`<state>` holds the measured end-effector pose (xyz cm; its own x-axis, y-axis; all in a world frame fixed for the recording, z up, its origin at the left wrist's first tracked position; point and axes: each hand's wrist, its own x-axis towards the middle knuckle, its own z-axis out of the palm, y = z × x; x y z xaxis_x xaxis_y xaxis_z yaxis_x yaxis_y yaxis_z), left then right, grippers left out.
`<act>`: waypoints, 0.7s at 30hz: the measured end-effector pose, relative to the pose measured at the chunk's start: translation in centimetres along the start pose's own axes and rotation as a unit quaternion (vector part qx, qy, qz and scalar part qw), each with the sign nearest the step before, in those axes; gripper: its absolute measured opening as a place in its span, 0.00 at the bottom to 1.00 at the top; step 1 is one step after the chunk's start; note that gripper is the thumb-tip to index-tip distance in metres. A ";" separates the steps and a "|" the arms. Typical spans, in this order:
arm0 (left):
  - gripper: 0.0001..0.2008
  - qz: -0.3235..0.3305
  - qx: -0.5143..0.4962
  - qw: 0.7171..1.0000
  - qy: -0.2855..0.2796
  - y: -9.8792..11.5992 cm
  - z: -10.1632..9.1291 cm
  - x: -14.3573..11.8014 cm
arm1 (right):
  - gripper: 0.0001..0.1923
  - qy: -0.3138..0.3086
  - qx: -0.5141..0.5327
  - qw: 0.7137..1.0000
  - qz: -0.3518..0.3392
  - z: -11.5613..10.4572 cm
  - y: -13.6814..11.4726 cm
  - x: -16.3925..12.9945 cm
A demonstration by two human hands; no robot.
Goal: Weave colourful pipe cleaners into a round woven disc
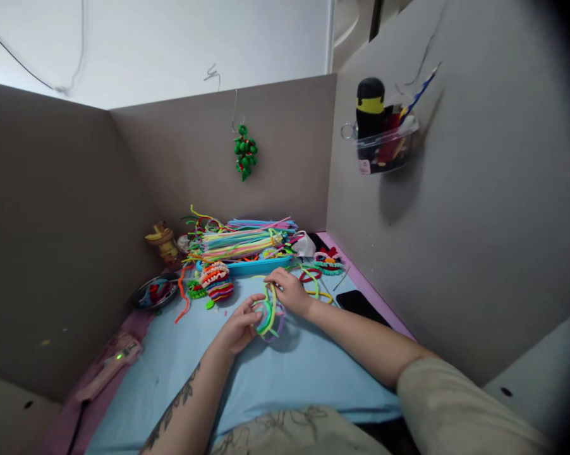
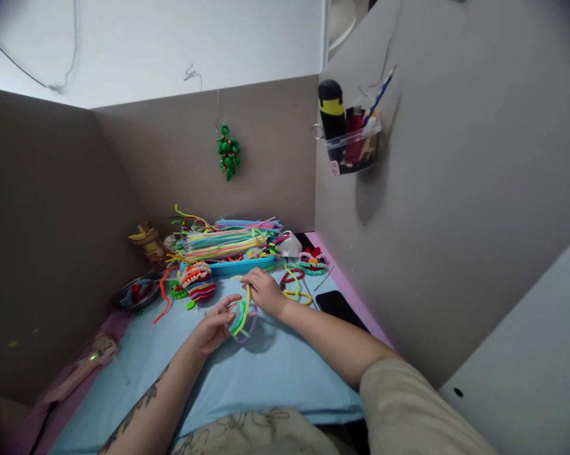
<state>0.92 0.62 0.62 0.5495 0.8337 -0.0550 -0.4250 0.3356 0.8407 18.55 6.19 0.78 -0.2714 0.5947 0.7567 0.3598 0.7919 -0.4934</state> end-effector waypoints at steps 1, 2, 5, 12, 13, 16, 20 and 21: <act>0.21 0.004 -0.001 1.000 0.010 0.1 -0.1 0.0 | 0.09 0.016 0.004 1.000 0.012 -0.1 0.1 0.1; 0.21 0.008 -0.001 1.000 0.023 0.2 -0.2 0.0 | 0.10 0.032 0.009 0.999 0.022 -0.2 0.3 0.2; 0.20 0.031 0.000 0.997 0.076 0.4 -0.6 0.3 | 0.13 0.065 0.032 0.997 0.034 -0.8 0.3 0.7; 0.21 0.100 0.038 0.983 0.149 0.5 -0.7 0.9 | 0.07 0.019 0.092 0.995 0.041 -2.0 -1.6 1.5; 0.20 0.109 0.048 0.980 0.158 0.4 -0.7 0.9 | 0.06 0.003 0.098 0.994 0.046 -2.1 -1.9 1.5; 0.20 0.126 0.077 0.973 0.178 0.3 -0.8 1.0 | 0.04 -0.019 0.109 0.992 0.058 -2.3 -2.3 1.5; 0.19 0.145 0.105 0.962 0.208 0.2 -1.2 1.2 | 0.03 -0.010 0.119 0.992 0.051 -2.3 -2.5 1.5; 0.19 0.150 0.113 0.958 0.215 0.2 -1.2 1.2 | 0.03 -0.008 0.123 0.991 0.045 -2.3 -2.5 1.5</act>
<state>0.64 2.23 0.02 0.0596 0.9977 0.0316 -0.3236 -0.0106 0.9461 19.33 4.79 4.14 -0.2625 0.6650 0.6992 0.1559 0.7443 -0.6494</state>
